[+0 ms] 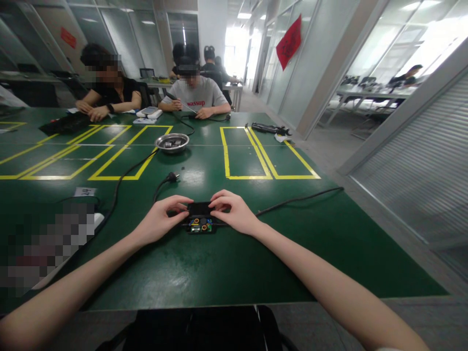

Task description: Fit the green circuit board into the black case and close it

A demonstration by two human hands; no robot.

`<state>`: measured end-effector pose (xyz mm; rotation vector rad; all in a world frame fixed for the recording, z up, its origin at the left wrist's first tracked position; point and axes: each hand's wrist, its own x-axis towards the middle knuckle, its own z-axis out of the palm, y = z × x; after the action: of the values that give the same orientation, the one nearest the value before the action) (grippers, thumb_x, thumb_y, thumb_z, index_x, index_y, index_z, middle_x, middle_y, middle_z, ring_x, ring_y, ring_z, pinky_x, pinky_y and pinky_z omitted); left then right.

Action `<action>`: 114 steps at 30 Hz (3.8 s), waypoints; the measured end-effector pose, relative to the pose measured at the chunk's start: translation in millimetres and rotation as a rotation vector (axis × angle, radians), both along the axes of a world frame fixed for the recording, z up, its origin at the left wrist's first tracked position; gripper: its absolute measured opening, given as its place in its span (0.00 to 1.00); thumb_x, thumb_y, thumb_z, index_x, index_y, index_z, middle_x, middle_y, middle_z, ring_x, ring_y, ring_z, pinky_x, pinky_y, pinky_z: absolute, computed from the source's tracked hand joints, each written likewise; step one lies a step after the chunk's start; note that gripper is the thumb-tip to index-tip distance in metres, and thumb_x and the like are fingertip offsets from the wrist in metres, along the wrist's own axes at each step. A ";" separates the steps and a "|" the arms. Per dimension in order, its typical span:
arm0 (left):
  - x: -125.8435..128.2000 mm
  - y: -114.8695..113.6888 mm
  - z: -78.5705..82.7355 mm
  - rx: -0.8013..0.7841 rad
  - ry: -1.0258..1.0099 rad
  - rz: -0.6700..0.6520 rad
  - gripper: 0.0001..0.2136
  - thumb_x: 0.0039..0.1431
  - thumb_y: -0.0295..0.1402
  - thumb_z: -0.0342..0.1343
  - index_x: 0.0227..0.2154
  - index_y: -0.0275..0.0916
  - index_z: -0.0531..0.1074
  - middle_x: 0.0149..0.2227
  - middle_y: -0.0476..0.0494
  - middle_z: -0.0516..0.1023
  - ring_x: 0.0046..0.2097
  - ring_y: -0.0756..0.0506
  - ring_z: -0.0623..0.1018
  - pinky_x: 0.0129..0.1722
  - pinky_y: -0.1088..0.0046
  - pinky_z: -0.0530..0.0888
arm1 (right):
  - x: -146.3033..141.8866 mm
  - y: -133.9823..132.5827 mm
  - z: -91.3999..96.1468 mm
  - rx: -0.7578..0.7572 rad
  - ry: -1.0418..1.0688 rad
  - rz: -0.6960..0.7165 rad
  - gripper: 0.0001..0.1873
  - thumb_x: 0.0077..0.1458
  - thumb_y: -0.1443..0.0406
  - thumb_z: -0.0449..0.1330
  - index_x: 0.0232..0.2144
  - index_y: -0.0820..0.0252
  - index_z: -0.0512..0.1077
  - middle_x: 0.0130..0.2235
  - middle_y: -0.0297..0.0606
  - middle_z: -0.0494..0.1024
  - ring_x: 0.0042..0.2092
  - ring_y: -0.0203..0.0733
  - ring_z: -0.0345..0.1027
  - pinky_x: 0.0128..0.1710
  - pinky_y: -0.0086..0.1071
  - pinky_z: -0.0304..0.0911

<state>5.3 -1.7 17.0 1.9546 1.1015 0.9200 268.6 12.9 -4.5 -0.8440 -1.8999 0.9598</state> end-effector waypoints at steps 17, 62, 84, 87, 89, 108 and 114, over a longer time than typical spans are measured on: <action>-1.5 -4.0 3.3 0.050 0.005 -0.008 0.14 0.60 0.32 0.60 0.49 0.41 0.78 0.45 0.43 0.83 0.42 0.44 0.82 0.46 0.64 0.82 | 1.3 -4.5 2.0 0.053 -0.022 0.030 0.15 0.60 0.67 0.64 0.50 0.56 0.79 0.50 0.42 0.78 0.39 0.38 0.77 0.43 0.38 0.78; -3.0 -9.4 12.2 0.072 -0.015 -0.104 0.12 0.61 0.28 0.57 0.47 0.38 0.80 0.41 0.42 0.85 0.42 0.45 0.82 0.43 0.67 0.79 | 6.7 -10.4 13.0 0.230 -0.079 0.172 0.26 0.51 0.69 0.68 0.54 0.56 0.77 0.50 0.43 0.79 0.39 0.40 0.75 0.44 0.39 0.76; -2.3 -10.1 11.4 0.076 0.074 -0.168 0.10 0.62 0.31 0.59 0.45 0.39 0.81 0.42 0.43 0.84 0.39 0.46 0.81 0.39 0.71 0.76 | 5.5 -10.3 10.3 0.205 -0.086 0.200 0.15 0.56 0.66 0.68 0.47 0.57 0.81 0.44 0.41 0.82 0.41 0.42 0.76 0.42 0.36 0.76; -3.0 -9.1 10.0 0.071 0.090 -0.164 0.10 0.63 0.32 0.60 0.44 0.39 0.81 0.42 0.43 0.84 0.38 0.47 0.80 0.38 0.72 0.76 | 5.7 -10.2 10.1 0.212 -0.094 0.208 0.14 0.57 0.65 0.69 0.47 0.58 0.81 0.45 0.42 0.82 0.42 0.41 0.77 0.42 0.36 0.76; -3.4 -8.3 9.6 0.078 0.095 -0.168 0.09 0.64 0.33 0.60 0.44 0.39 0.81 0.41 0.43 0.84 0.37 0.47 0.80 0.37 0.72 0.75 | 6.3 -10.1 10.4 0.204 -0.102 0.207 0.15 0.57 0.65 0.69 0.48 0.58 0.81 0.45 0.42 0.82 0.41 0.41 0.76 0.42 0.35 0.75; 9.3 -8.1 6.0 0.267 0.562 -0.069 0.18 0.65 0.50 0.62 0.31 0.38 0.75 0.30 0.49 0.75 0.32 0.47 0.74 0.31 0.73 0.64 | -1.9 -16.4 13.9 0.275 -0.264 0.162 0.17 0.56 0.61 0.73 0.47 0.58 0.79 0.44 0.42 0.81 0.46 0.47 0.74 0.48 0.42 0.71; 8.6 -8.3 5.4 0.323 0.649 -0.103 0.24 0.66 0.53 0.60 0.24 0.39 0.68 0.26 0.50 0.72 0.29 0.47 0.71 0.29 0.73 0.60 | -3.6 -17.6 14.1 0.411 -0.248 0.172 0.18 0.57 0.61 0.72 0.49 0.57 0.77 0.45 0.43 0.79 0.46 0.47 0.73 0.48 0.43 0.72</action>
<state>13.9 -10.0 22.4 2.6575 1.2312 0.4221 265.1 -4.6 9.6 -0.5805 -2.3081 0.5457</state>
